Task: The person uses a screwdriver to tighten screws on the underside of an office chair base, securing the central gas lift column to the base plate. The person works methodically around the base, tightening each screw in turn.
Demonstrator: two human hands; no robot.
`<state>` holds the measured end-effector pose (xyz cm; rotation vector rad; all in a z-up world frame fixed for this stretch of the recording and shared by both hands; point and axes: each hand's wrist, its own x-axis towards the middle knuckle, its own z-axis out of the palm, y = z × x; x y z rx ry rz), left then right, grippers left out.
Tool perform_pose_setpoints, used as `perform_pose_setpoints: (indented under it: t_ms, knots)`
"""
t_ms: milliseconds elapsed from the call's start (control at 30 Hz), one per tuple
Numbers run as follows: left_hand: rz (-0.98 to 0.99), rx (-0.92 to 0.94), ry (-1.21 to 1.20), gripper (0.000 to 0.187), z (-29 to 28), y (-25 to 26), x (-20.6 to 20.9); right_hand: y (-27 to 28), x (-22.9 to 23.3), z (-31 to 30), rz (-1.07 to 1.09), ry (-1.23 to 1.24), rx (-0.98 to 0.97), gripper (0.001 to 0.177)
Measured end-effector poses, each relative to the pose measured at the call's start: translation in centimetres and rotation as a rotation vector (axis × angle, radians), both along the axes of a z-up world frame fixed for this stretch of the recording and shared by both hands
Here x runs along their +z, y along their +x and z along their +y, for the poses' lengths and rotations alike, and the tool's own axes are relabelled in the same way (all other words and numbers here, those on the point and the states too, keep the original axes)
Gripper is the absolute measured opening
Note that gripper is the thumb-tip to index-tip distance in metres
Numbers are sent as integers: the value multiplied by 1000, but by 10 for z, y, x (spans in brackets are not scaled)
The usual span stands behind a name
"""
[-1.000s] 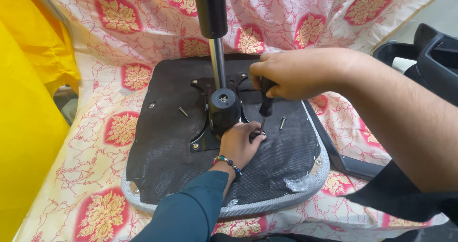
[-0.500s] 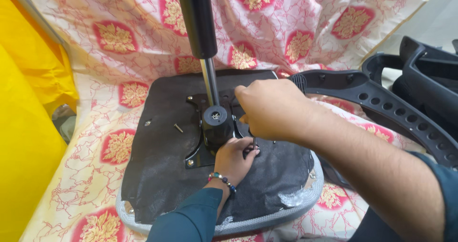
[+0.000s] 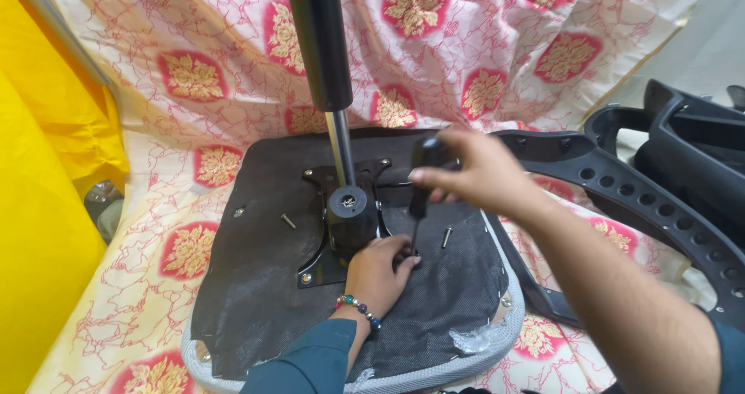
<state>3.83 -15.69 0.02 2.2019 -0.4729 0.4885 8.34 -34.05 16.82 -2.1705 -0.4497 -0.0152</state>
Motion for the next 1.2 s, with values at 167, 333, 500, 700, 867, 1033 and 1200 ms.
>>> perform_pose_setpoints:
  t_ms: [167, 333, 500, 700, 867, 1033, 1200]
  knots:
    - [97, 35, 29, 33, -1, -3, 8, 47, 2, -35, -258, 299, -146, 37]
    - [59, 25, 48, 28, 0, -3, 9, 108, -14, -29, -660, -47, -259, 39]
    - [18, 14, 40, 25, 1, -3, 7, 145, -45, 3, -473, 53, -175, 35]
    - [36, -6, 20, 20, 2, -2, 5, 154, -64, 17, -432, 132, -159, 38]
    - [33, -8, 32, 16, 2, -1, 6, 158, -63, 19, -405, 120, -164, 39]
    - [35, -4, 31, 16, 2, -2, 7, 161, -62, 21, -342, 117, -166, 38]
    - [14, -1, 37, 16, 2, -2, 6, 161, -64, 24, -438, 88, -151, 39]
